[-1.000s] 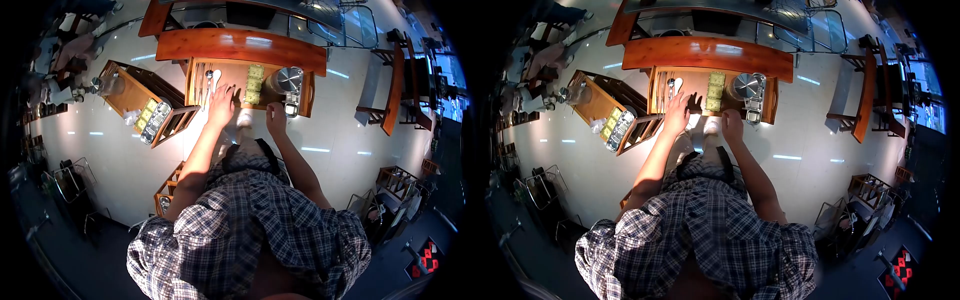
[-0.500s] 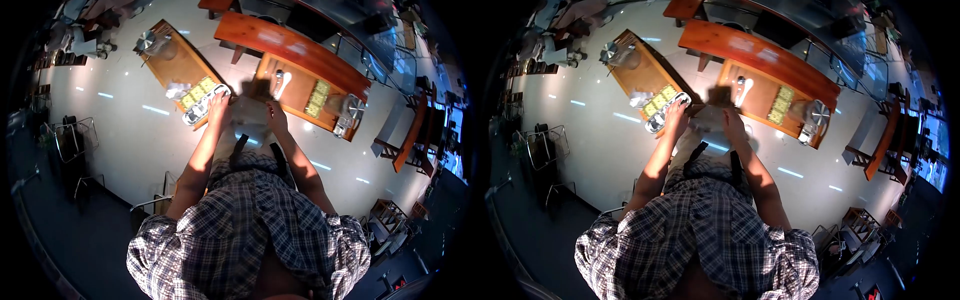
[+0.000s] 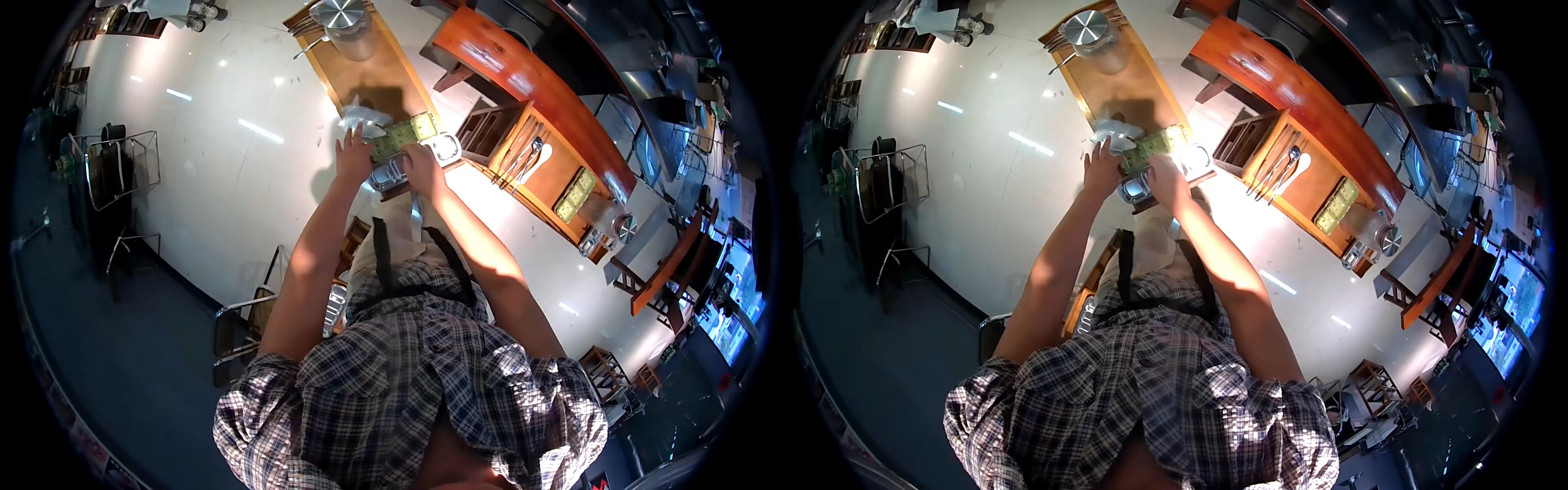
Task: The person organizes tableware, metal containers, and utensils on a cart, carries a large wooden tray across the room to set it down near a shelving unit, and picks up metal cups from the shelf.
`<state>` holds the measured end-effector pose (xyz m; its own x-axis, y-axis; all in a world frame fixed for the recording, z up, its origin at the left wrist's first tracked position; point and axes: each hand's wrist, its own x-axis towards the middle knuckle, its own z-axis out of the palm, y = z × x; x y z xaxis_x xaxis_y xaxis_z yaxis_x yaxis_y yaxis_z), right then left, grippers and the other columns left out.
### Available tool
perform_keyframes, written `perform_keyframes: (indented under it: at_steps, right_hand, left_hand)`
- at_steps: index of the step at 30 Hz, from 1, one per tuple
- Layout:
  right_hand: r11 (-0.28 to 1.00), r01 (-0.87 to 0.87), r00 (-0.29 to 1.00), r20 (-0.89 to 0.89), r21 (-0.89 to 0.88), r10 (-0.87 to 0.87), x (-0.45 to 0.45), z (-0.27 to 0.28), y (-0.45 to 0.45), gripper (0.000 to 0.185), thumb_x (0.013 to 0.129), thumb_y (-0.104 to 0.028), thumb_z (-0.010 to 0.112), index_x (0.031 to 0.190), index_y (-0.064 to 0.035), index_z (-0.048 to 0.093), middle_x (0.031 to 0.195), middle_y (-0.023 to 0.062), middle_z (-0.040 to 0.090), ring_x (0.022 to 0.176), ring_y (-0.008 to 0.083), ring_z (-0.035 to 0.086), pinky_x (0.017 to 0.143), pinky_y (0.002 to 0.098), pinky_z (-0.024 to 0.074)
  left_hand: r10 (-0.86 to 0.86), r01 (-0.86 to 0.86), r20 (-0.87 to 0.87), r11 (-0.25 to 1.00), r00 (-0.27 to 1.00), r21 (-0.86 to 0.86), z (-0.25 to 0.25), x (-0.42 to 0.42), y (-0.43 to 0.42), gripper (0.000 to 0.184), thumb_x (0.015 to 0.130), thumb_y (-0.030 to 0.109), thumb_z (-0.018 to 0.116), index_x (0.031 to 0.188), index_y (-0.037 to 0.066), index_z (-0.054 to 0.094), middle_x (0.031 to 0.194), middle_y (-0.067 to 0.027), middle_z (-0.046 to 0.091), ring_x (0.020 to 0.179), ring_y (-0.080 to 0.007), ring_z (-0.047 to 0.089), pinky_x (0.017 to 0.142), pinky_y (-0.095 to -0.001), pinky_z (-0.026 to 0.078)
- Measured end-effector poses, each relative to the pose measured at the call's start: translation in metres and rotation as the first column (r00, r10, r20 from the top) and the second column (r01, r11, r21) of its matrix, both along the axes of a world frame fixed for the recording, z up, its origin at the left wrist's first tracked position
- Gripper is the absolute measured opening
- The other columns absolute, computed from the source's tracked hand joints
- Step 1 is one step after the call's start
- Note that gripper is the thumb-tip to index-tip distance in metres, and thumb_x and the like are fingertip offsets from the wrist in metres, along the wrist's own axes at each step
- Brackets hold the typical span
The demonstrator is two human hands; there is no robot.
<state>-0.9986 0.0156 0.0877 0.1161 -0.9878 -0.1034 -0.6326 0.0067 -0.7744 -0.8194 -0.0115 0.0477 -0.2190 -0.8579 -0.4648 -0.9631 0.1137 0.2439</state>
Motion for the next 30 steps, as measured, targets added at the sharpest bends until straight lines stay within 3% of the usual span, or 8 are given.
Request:
perform_keyframes:
  at_steps: [3, 7, 14, 17, 19, 21, 26, 30]
  right_hand:
    - [0.983, -0.014, 1.000, 0.005, 0.181, 0.014, -0.001, -0.006, 0.003, 0.024, 0.079, -0.009, 0.048, 0.101, -0.0050, 0.058, 0.101, 0.0177, 0.058, 0.093, 0.0349, 0.056, 0.080, 0.0411, 0.0452]
    - [0.983, -0.001, 0.999, -0.049, 0.184, 0.010, -0.006, -0.008, 0.011, 0.019, 0.080, -0.007, 0.048, 0.095, -0.0046, 0.059, 0.096, 0.0175, 0.059, 0.090, 0.0357, 0.057, 0.078, 0.0419, 0.0454]
    - [0.986, 0.058, 0.998, -0.048, 0.157, -0.051, -0.013, -0.003, 0.017, 0.017, 0.078, -0.004, 0.052, 0.093, -0.0036, 0.058, 0.094, 0.0163, 0.059, 0.090, 0.0343, 0.056, 0.079, 0.0394, 0.0458]
    - [0.976, 0.077, 0.995, -0.074, 0.202, -0.063, -0.015, 0.003, 0.018, 0.018, 0.076, -0.003, 0.053, 0.093, -0.0037, 0.059, 0.095, 0.0146, 0.059, 0.092, 0.0330, 0.056, 0.081, 0.0386, 0.0457]
    - [0.969, 0.096, 0.993, -0.089, 0.229, -0.077, -0.017, 0.003, 0.015, 0.017, 0.077, -0.005, 0.055, 0.093, -0.0049, 0.059, 0.096, 0.0134, 0.059, 0.095, 0.0325, 0.055, 0.081, 0.0399, 0.0453]
    - [0.999, 0.032, 0.992, -0.119, 0.020, -0.029, -0.017, 0.010, 0.010, 0.026, 0.075, -0.004, 0.055, 0.101, -0.0037, 0.057, 0.104, 0.0137, 0.057, 0.100, 0.0322, 0.053, 0.085, 0.0395, 0.0445]
    - [0.985, -0.094, 0.965, -0.256, -0.146, 0.054, -0.015, 0.055, -0.011, 0.053, 0.068, -0.002, 0.058, 0.120, -0.0043, 0.048, 0.122, 0.0144, 0.048, 0.116, 0.0304, 0.043, 0.095, 0.0365, 0.0388]
    - [0.999, 0.011, 0.991, -0.135, -0.050, -0.018, -0.033, 0.029, -0.005, 0.038, 0.069, -0.003, 0.062, 0.106, -0.0048, 0.057, 0.095, 0.0125, 0.060, 0.098, 0.0312, 0.054, 0.087, 0.0378, 0.0421]
  left_hand:
    - [-0.138, 0.137, 0.031, 0.990, 0.990, 0.032, -0.009, 0.006, -0.012, 0.029, 0.078, 0.013, 0.052, 0.104, 0.021, 0.064, 0.145, -0.0059, 0.023, 0.134, -0.0284, 0.020, 0.105, -0.0549, 0.018]
    - [-0.232, 0.198, 0.112, 0.946, 0.966, 0.255, -0.002, 0.005, -0.027, 0.035, 0.082, 0.011, 0.047, 0.113, 0.022, 0.060, 0.147, -0.0045, 0.019, 0.136, -0.0273, 0.016, 0.106, -0.0536, 0.019]
    - [-0.363, 0.316, 0.132, 0.906, 0.922, 0.284, -0.028, 0.018, -0.031, 0.036, 0.082, 0.009, 0.046, 0.116, 0.014, 0.057, 0.145, -0.0016, 0.023, 0.135, -0.0223, 0.019, 0.107, -0.0529, 0.019]
    - [-0.317, 0.294, 0.088, 0.933, 0.944, 0.208, -0.031, 0.024, -0.030, 0.037, 0.082, 0.009, 0.046, 0.118, 0.010, 0.054, 0.141, -0.0012, 0.032, 0.133, -0.0180, 0.024, 0.107, -0.0517, 0.020]
    - [-0.366, 0.368, 0.068, 0.930, 0.928, -0.012, -0.025, 0.023, -0.028, 0.034, 0.078, 0.007, 0.049, 0.111, 0.006, 0.058, 0.128, -0.0025, 0.047, 0.127, -0.0170, 0.035, 0.107, -0.0488, 0.022]
    - [-0.380, 0.379, 0.002, 0.921, 0.925, -0.087, -0.001, 0.012, -0.033, 0.032, 0.075, 0.008, 0.051, 0.105, 0.006, 0.060, 0.121, -0.0034, 0.052, 0.121, -0.0177, 0.041, 0.106, -0.0477, 0.023]
    - [-0.547, 0.401, -0.301, 0.809, 0.781, -0.430, 0.053, -0.027, -0.026, 0.022, 0.067, 0.011, 0.059, 0.088, 0.005, 0.064, 0.103, -0.0074, 0.061, 0.105, -0.0205, 0.054, 0.103, -0.0465, 0.029]
    - [-0.570, 0.374, -0.391, 0.798, 0.723, -0.472, 0.076, -0.048, -0.013, 0.018, 0.068, 0.009, 0.059, 0.086, 0.006, 0.064, 0.107, -0.0079, 0.059, 0.108, -0.0222, 0.053, 0.102, -0.0459, 0.032]
